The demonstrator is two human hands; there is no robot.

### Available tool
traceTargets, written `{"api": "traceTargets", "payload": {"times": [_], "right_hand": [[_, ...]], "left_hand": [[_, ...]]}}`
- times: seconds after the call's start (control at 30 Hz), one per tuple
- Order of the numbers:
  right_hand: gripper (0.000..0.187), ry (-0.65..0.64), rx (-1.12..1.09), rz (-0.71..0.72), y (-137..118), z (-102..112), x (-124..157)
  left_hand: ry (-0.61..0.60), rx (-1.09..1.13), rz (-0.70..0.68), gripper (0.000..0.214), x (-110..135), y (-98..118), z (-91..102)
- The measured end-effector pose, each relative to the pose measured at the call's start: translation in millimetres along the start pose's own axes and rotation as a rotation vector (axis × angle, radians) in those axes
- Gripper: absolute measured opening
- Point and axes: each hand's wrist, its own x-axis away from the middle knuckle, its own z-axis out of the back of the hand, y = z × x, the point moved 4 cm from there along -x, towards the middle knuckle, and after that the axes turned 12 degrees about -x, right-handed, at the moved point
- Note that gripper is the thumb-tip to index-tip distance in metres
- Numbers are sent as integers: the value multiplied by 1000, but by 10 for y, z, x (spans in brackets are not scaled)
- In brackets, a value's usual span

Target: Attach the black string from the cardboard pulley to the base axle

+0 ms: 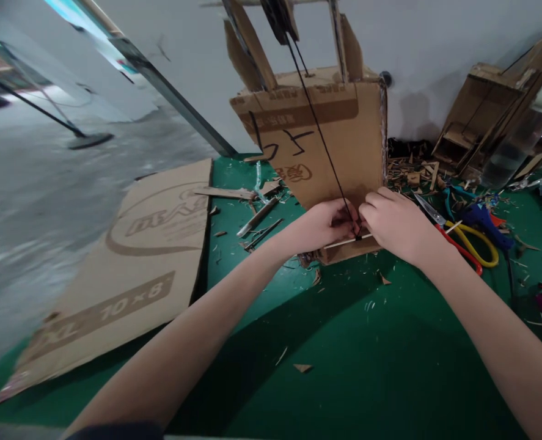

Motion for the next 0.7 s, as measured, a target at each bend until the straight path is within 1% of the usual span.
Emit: {"api": "traceTargets", "payload": {"times": [0.1,0.17,0.23,0.3,0.4,0.5,0.6,0.7], "right_hand": [[16,-5,22,40,-100,21,3],[16,3,43,67,-159,9,-4],[16,35,66,73,-182,-17,-8],[17,83,88,59,-167,-48,-6],[20,150,101,34,-120,-91,7],[25,193,83,21,-97,-116,18],[27,192,33,1,-104,-132,18],[28,178,-39,-35,-109,-128,11]], "left_hand": [[80,-103,77,21,18,28,20],[106,-226,116,20,27,54,38],[98,-343,117,12,29,81,48],[58,-397,82,5,25,103,44],[-5,-391,18,5,26,123,30],[-37,-379,-5,4,37,130,23],[-30,-370,-9,3,45,131,23],[12,-368,-6,8,41,118,29]]}}
